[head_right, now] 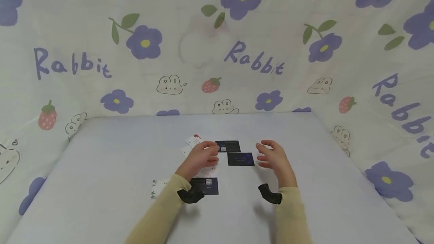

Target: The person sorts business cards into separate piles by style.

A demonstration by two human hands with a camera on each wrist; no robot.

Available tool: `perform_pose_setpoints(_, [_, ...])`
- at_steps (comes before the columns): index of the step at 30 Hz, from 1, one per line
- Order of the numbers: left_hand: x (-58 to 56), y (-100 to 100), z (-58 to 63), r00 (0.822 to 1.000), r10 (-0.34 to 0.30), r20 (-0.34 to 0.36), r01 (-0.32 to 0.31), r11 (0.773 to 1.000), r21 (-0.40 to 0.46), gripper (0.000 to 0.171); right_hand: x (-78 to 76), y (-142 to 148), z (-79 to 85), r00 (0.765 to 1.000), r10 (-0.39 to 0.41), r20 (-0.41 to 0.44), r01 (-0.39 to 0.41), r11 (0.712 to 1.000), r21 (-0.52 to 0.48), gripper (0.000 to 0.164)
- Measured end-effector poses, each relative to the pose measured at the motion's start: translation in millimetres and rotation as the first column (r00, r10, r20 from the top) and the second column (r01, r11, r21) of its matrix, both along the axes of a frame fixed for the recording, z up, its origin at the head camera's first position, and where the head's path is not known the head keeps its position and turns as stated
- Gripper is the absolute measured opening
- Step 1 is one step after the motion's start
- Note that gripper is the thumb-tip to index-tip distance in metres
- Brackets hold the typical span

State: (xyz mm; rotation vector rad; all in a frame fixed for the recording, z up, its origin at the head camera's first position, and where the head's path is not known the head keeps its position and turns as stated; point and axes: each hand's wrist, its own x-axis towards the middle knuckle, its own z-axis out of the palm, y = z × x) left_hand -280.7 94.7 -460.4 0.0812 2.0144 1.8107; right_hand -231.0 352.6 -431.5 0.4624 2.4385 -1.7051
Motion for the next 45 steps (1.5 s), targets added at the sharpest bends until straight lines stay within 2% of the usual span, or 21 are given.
perform_pose_setpoints(4, [3.6,12,-8.0,0.999,0.024,0.023,-0.024,1.000,-0.002,0.050,-0.9,-6,-2.5,1.000,0.015,0.005,-0.015,0.999,-0.030,0.068])
perform_pose_setpoints(8, [5.7,20,-10.5,0.998,0.049,0.045,-0.050,0.998,0.037,0.052,-2.1,-8,-1.9,1.000,0.023,0.013,-0.023,0.999,-0.027,0.067])
perform_pose_setpoints(15, [9.1,31,-14.2,0.997,0.041,0.059,-0.047,0.994,0.096,0.053,-2.6,-3,-5.9,0.999,0.024,0.041,-0.022,0.999,-0.047,0.064])
perform_pose_setpoints(25, [8.1,31,-18.1,0.995,-0.023,0.092,0.007,0.985,0.172,0.059,-4.8,-6,-7.7,0.998,0.023,0.056,-0.020,0.998,-0.053,0.064])
perform_pose_setpoints(30, [9.4,30,-18.4,0.992,-0.037,0.119,0.012,0.978,0.206,0.061,-4.6,-9,-8.8,0.998,0.008,0.062,-0.004,0.998,-0.062,0.064])
perform_pose_setpoints(45, [9.0,28,-18.0,0.993,-0.003,0.119,-0.025,0.974,0.227,0.052,-5.3,-11,-10.8,0.997,-0.031,0.076,0.037,0.996,-0.078,0.064])
